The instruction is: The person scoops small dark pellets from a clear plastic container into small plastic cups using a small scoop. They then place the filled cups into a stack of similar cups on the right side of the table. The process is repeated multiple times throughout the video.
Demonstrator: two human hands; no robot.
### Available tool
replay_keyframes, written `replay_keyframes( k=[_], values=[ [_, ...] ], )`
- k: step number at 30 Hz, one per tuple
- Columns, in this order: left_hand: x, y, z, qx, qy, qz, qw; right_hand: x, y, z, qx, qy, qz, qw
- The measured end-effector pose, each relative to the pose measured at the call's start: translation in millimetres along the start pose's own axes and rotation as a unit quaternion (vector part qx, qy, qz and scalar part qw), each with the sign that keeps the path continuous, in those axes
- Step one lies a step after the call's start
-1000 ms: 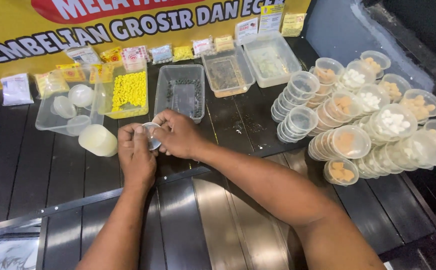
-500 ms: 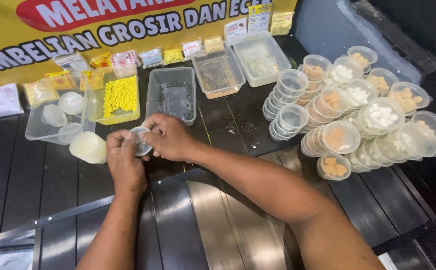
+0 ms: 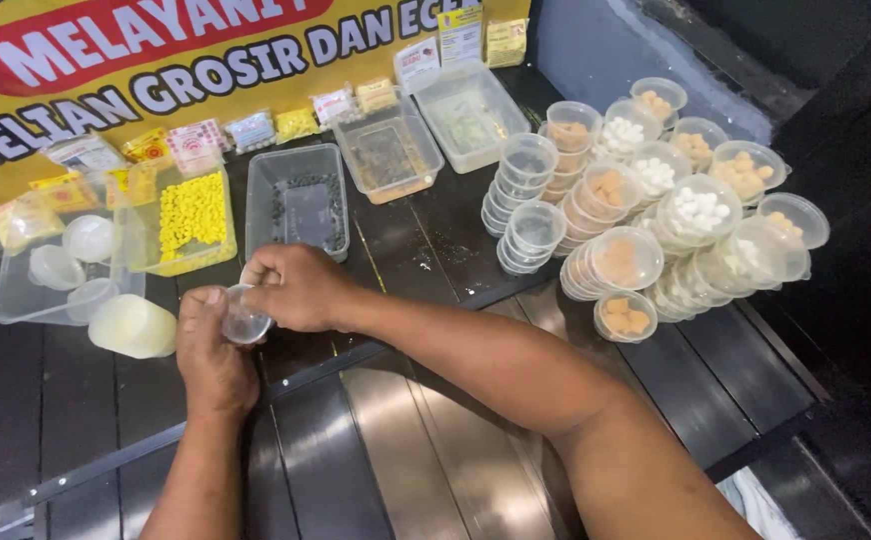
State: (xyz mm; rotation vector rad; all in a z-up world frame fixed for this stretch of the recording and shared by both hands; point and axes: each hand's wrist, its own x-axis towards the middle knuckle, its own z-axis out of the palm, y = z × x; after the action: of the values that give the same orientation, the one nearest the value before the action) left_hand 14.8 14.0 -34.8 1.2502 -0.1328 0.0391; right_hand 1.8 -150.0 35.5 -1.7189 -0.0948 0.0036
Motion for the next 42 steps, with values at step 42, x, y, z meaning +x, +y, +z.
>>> replay_keyframes(
  k=[42],
  values=[
    [-26,13,29,0.057,-0.284,-0.106,0.951,-172,-71,-59,-0.572,0.175,-0.419,0.683]
  ],
)
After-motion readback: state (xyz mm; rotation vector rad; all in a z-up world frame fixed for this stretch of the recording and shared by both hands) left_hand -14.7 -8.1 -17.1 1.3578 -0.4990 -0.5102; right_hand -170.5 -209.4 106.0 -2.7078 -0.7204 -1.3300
